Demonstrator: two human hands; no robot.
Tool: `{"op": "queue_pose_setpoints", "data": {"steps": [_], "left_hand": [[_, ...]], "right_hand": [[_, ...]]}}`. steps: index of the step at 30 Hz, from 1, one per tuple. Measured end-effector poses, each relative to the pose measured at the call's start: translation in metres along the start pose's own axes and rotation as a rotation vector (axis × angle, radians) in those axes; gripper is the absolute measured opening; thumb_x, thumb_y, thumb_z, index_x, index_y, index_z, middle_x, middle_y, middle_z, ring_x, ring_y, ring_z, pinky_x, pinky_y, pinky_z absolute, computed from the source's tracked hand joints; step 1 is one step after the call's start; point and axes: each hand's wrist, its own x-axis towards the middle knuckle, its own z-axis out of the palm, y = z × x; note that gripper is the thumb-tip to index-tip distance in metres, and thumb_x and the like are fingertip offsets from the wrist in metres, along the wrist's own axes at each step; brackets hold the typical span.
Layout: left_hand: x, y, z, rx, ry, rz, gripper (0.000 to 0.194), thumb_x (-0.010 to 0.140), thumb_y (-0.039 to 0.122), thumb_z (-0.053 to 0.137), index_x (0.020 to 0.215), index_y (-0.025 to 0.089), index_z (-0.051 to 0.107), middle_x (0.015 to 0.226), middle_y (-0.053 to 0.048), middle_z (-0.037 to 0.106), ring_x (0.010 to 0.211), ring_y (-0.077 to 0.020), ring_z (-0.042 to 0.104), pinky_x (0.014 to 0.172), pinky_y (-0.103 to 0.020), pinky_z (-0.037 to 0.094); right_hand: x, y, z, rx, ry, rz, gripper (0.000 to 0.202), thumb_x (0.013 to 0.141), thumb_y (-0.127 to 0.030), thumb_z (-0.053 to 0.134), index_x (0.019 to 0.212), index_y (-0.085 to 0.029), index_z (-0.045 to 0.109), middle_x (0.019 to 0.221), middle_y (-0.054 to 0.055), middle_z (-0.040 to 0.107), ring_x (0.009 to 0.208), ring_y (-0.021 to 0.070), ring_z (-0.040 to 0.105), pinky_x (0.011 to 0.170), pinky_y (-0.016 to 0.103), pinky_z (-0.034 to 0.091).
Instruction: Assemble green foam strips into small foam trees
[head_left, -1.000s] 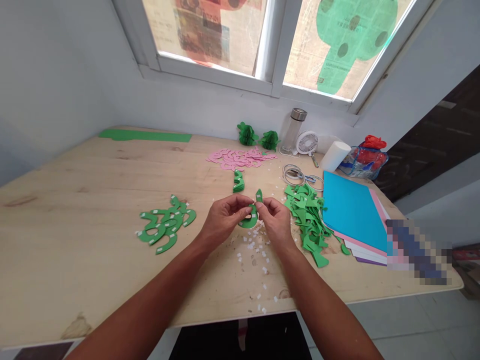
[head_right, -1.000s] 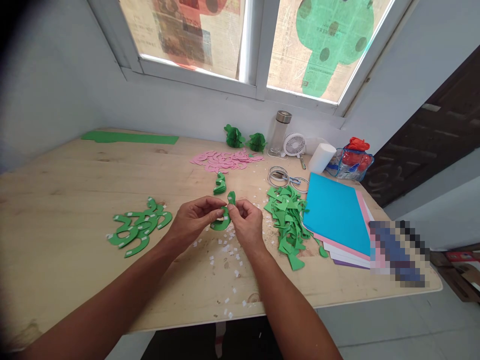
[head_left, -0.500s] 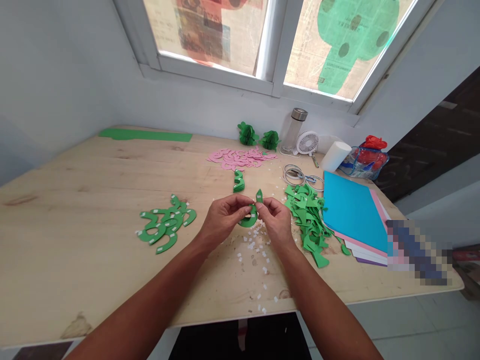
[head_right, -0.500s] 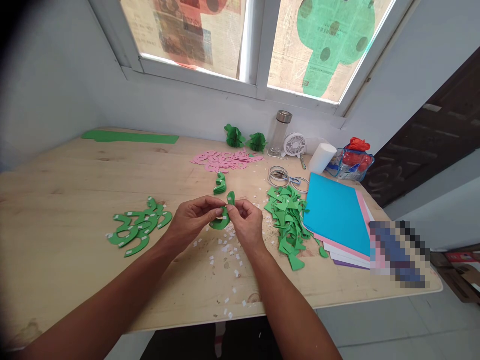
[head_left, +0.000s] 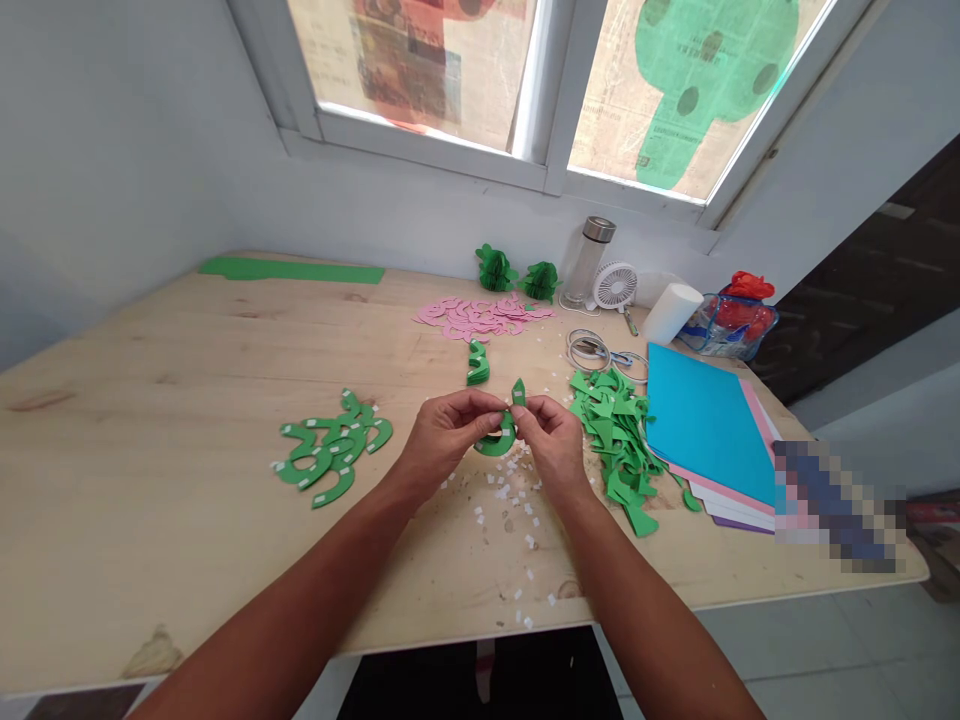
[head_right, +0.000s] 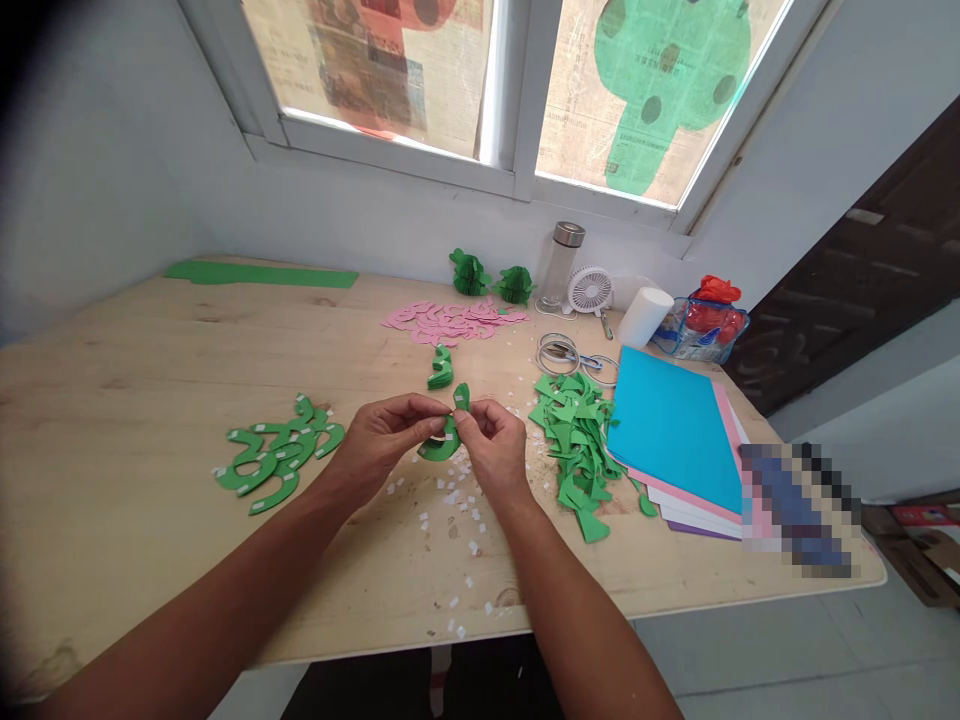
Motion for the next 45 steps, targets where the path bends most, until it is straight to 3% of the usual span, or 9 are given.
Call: {"op": "queue_pose_setpoints", "data": {"steps": [15,22,31,38,45], "left_hand": [[0.0,-0.005,0.003,-0.014,0.09,-0.003,0.014,0.062,0.026,0.078,0.073,0.017,0.074,0.07,-0.002,0.071,0.063,-0.0151,0.064,0.062,-0.027,0.052],[0.001,-0.014,-0.001,0.127,0.096,0.078,0.023,0.066,0.03,0.075,0.084,0.017,0.073,0.082,-0.005,0.073,0.074,-0.0192,0.066,0.068,-0.03,0.055],[0.002,-0.018,-0.003,0.244,0.1,0.156,0.021,0.07,0.032,0.071,0.083,0.016,0.071,0.079,-0.005,0.072,0.072,-0.0193,0.068,0.066,-0.03,0.057],[0.001,-0.014,-0.003,0.294,0.087,0.22,0.018,0.074,0.029,0.067,0.086,0.016,0.071,0.082,-0.005,0.072,0.074,-0.019,0.068,0.068,-0.03,0.057],[-0.002,-0.008,-0.002,0.484,0.104,0.375,0.015,0.077,0.021,0.062,0.089,0.018,0.071,0.084,-0.004,0.074,0.072,-0.0165,0.067,0.068,-0.028,0.056]], "right_hand": [[0.001,0.003,-0.003,0.001,-0.008,-0.026,0.024,0.074,-0.042,0.062,0.07,-0.018,0.062,0.056,-0.003,0.053,0.053,0.0116,0.046,0.053,0.025,0.037],[0.003,0.008,-0.009,-0.054,0.022,-0.091,0.03,0.082,-0.042,0.054,0.063,-0.018,0.057,0.057,-0.003,0.05,0.055,0.0114,0.046,0.055,0.024,0.036],[0.004,0.008,-0.007,-0.005,0.05,-0.058,0.018,0.075,-0.035,0.062,0.078,-0.018,0.064,0.067,-0.001,0.06,0.062,0.0125,0.053,0.058,0.024,0.041],[0.006,0.014,-0.006,0.005,0.029,-0.062,0.023,0.071,-0.029,0.067,0.091,-0.019,0.063,0.085,0.003,0.067,0.076,0.0158,0.06,0.064,0.026,0.045],[0.006,0.014,-0.009,-0.017,0.038,-0.114,0.02,0.072,-0.026,0.066,0.09,-0.02,0.062,0.082,0.002,0.066,0.077,0.0159,0.061,0.064,0.026,0.046]]}}
